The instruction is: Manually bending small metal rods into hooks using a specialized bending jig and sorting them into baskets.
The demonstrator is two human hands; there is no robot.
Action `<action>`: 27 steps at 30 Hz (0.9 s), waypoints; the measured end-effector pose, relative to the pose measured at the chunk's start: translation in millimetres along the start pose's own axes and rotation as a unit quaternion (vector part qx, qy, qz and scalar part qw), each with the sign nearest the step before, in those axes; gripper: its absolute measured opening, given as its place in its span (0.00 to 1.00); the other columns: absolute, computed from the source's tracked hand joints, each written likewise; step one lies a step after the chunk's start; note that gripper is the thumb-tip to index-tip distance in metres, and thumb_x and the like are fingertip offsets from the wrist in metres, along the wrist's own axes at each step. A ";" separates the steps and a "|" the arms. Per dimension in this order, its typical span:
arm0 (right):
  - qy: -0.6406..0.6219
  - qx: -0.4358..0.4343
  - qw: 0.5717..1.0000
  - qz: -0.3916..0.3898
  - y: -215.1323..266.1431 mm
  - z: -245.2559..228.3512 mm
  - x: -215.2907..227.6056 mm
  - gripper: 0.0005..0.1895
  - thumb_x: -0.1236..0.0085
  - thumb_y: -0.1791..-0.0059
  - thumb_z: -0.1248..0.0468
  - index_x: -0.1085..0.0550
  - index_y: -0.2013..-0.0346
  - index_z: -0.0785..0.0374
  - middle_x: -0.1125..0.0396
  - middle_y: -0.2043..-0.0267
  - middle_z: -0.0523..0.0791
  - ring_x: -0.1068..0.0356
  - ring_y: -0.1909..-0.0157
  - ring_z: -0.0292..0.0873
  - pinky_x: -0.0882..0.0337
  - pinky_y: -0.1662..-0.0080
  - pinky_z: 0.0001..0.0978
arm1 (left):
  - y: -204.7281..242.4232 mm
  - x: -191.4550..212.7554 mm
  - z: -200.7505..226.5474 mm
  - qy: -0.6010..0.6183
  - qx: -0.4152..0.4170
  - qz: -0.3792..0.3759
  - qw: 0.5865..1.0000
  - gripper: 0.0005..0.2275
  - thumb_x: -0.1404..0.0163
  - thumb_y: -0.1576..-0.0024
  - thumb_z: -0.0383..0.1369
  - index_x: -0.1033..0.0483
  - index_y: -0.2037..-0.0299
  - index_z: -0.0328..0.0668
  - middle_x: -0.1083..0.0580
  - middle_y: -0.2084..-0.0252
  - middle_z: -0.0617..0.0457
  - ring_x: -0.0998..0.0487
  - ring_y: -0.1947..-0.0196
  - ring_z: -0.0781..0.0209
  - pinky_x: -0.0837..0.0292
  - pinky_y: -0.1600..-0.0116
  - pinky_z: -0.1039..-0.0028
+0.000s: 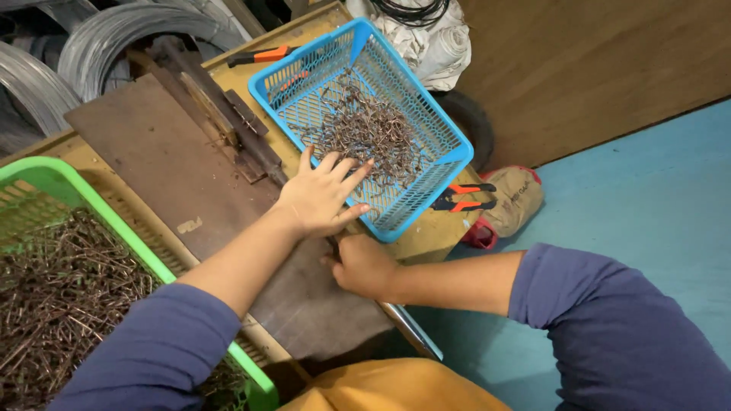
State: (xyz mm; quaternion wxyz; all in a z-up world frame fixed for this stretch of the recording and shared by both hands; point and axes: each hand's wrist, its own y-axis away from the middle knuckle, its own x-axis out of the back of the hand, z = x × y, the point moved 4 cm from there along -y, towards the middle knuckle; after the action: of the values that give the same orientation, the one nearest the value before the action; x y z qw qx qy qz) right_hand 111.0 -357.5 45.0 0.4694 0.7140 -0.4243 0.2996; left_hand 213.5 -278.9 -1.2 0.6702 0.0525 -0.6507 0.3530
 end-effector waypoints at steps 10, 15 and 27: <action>0.057 -0.001 0.998 -0.003 -25.5 37.0 -38.5 0.16 0.43 0.53 0.57 0.19 0.71 0.70 0.23 0.71 0.57 0.19 0.59 0.61 0.19 0.59 0.51 | -0.1 -2.5 -0.4 -0.003 0.015 -0.037 0.999 0.36 0.81 0.32 0.63 0.38 0.23 0.52 0.32 0.38 0.49 0.35 0.35 0.46 0.47 0.32 0.28; 0.059 0.004 0.998 0.001 -23.9 37.6 -34.7 0.17 0.42 0.53 0.58 0.18 0.69 0.73 0.23 0.70 0.60 0.19 0.59 0.64 0.19 0.59 0.53 | -4.2 6.2 3.3 -0.008 0.021 -0.076 0.997 0.35 0.80 0.32 0.61 0.38 0.23 0.54 0.31 0.36 0.49 0.34 0.34 0.46 0.48 0.32 0.28; 0.018 0.026 0.999 0.039 -33.8 52.0 -46.4 0.23 0.47 0.49 0.54 0.19 0.73 0.72 0.24 0.72 0.60 0.20 0.60 0.64 0.21 0.58 0.55 | -4.1 -12.6 3.6 -0.017 0.016 -0.055 0.998 0.36 0.81 0.33 0.60 0.38 0.22 0.53 0.31 0.35 0.47 0.36 0.31 0.44 0.51 0.31 0.21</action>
State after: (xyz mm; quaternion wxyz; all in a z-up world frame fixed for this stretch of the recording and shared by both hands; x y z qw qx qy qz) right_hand 121.1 -383.8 -27.2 0.4465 0.7029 -0.4355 0.3418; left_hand 213.9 -289.0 -10.6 0.6767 0.1053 -0.6523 0.3248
